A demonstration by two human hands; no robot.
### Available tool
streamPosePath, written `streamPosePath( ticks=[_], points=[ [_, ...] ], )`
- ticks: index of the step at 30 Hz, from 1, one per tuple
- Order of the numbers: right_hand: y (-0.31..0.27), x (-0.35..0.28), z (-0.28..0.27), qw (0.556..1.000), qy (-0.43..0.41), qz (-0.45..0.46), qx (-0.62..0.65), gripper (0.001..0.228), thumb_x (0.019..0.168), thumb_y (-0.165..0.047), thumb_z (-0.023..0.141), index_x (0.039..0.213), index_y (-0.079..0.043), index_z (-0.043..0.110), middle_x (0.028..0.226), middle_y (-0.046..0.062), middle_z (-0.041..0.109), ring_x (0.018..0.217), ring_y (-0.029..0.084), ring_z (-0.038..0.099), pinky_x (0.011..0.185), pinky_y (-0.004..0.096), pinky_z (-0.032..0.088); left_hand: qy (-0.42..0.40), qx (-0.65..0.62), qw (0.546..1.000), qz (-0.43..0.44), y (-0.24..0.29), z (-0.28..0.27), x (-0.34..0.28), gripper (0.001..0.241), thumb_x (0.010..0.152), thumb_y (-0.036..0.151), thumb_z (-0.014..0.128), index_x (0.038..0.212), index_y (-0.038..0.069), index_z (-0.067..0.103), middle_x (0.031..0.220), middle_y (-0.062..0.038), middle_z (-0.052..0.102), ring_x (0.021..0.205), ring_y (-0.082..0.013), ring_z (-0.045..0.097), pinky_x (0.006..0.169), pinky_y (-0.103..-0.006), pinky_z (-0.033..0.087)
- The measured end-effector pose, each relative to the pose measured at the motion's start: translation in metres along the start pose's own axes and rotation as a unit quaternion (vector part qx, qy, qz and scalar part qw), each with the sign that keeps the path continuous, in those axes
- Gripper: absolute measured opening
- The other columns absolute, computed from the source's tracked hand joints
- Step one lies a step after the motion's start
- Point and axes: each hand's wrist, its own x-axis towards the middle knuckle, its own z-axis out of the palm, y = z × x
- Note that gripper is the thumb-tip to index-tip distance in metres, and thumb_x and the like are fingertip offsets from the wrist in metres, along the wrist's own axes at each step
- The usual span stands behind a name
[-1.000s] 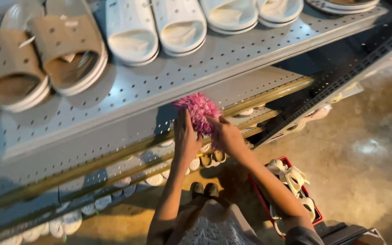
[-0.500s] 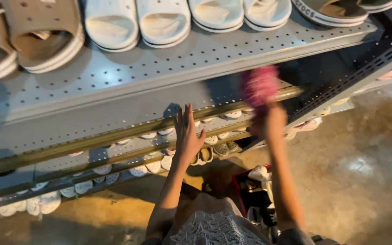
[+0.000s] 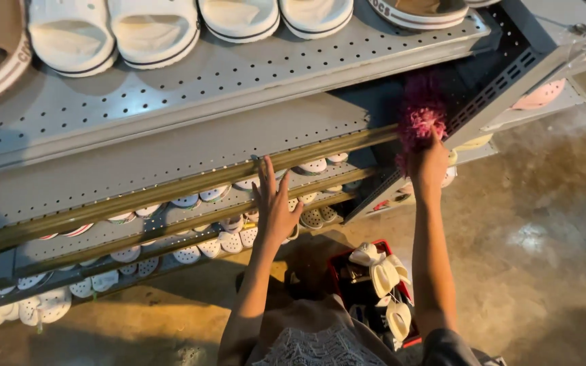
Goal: Cleaning and dusting shoes on a shelf using a pink duster.
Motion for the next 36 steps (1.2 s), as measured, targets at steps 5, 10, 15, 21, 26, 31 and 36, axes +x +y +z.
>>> streamPosePath(
  ticks=[5,10,15,21,26,31,36],
  points=[
    [-0.097,-0.095,-0.011,0.982,0.022,-0.095,0.165,0.065,0.08,0.007,0.061,0.144,-0.004,0.059,0.105,0.024,0.069,0.091,0.04,0.067,0.082,0.046,0.054,-0.002,-0.072,0.997,0.005,-0.02,0.014,-0.01,0.085,0.09,0.026,0.081,0.157,0.007,0.032,0.17,-0.018,0.005,0.155,-0.0437,0.014,0.12,-0.0627,0.022],
    [-0.177,-0.213,-0.014,0.926,-0.151,-0.141,0.315,0.058,0.08,0.003,0.061,0.138,0.0,0.058,0.121,0.027,0.069,0.108,0.04,0.07,0.095,0.043,0.054,-0.039,-0.489,0.857,-0.159,-0.1,0.053,-0.077,0.092,0.087,0.011,0.063,0.16,0.02,0.008,0.164,-0.007,0.031,0.145,-0.0236,0.044,0.1,-0.0457,0.051],
    [-0.2,-0.267,-0.003,0.851,-0.383,-0.154,0.325,0.074,0.074,-0.012,0.074,0.141,0.0,0.044,0.115,0.028,0.068,0.106,0.046,0.066,0.089,0.044,0.053,-0.025,-0.562,0.804,-0.191,-0.149,0.036,-0.165,0.072,0.091,0.001,0.071,0.155,0.01,0.039,0.153,-0.003,0.051,0.14,-0.0142,0.049,0.114,-0.0311,0.042],
    [-0.226,-0.294,0.035,0.796,-0.579,-0.154,0.083,0.078,0.074,-0.021,0.079,0.146,-0.016,0.05,0.08,0.025,0.067,0.083,0.041,0.068,0.076,0.048,0.052,-0.006,-0.735,0.623,-0.268,-0.226,0.057,-0.266,0.052,0.092,-0.001,0.073,0.14,-0.007,0.054,0.13,-0.012,0.066,0.12,-0.0221,0.064,0.104,-0.0374,0.053],
    [-0.246,-0.341,0.077,0.789,-0.548,-0.258,0.103,0.084,0.063,-0.016,0.078,0.142,-0.009,0.051,0.096,0.026,0.064,0.095,0.042,0.064,0.084,0.049,0.049,0.085,-0.711,0.589,-0.376,-0.258,0.04,-0.285,0.054,0.086,-0.007,0.072,0.135,0.006,0.054,0.117,-0.006,0.067,0.101,-0.0201,0.064,0.083,-0.0353,0.051],
    [-0.265,-0.377,0.083,0.809,-0.485,-0.322,0.084,0.104,0.05,-0.014,0.089,0.137,0.008,0.038,0.138,0.034,0.048,0.126,0.049,0.045,0.107,0.051,0.038,-0.048,-0.706,0.649,-0.279,-0.307,0.056,-0.313,0.051,0.092,0.003,0.066,0.141,0.012,0.057,0.145,0.014,0.059,0.132,0.0012,0.059,0.109,-0.0201,0.051],
    [-0.262,-0.395,0.045,0.839,-0.518,-0.111,0.125,0.105,0.059,-0.022,0.089,0.144,0.001,0.032,0.135,0.027,0.055,0.129,0.043,0.052,0.105,0.043,0.046,-0.136,-0.682,0.657,-0.29,-0.307,0.071,-0.304,0.031,0.094,-0.005,0.072,0.125,-0.001,0.065,0.11,-0.006,0.066,0.096,-0.0178,0.061,0.078,-0.0322,0.051]
  ],
)
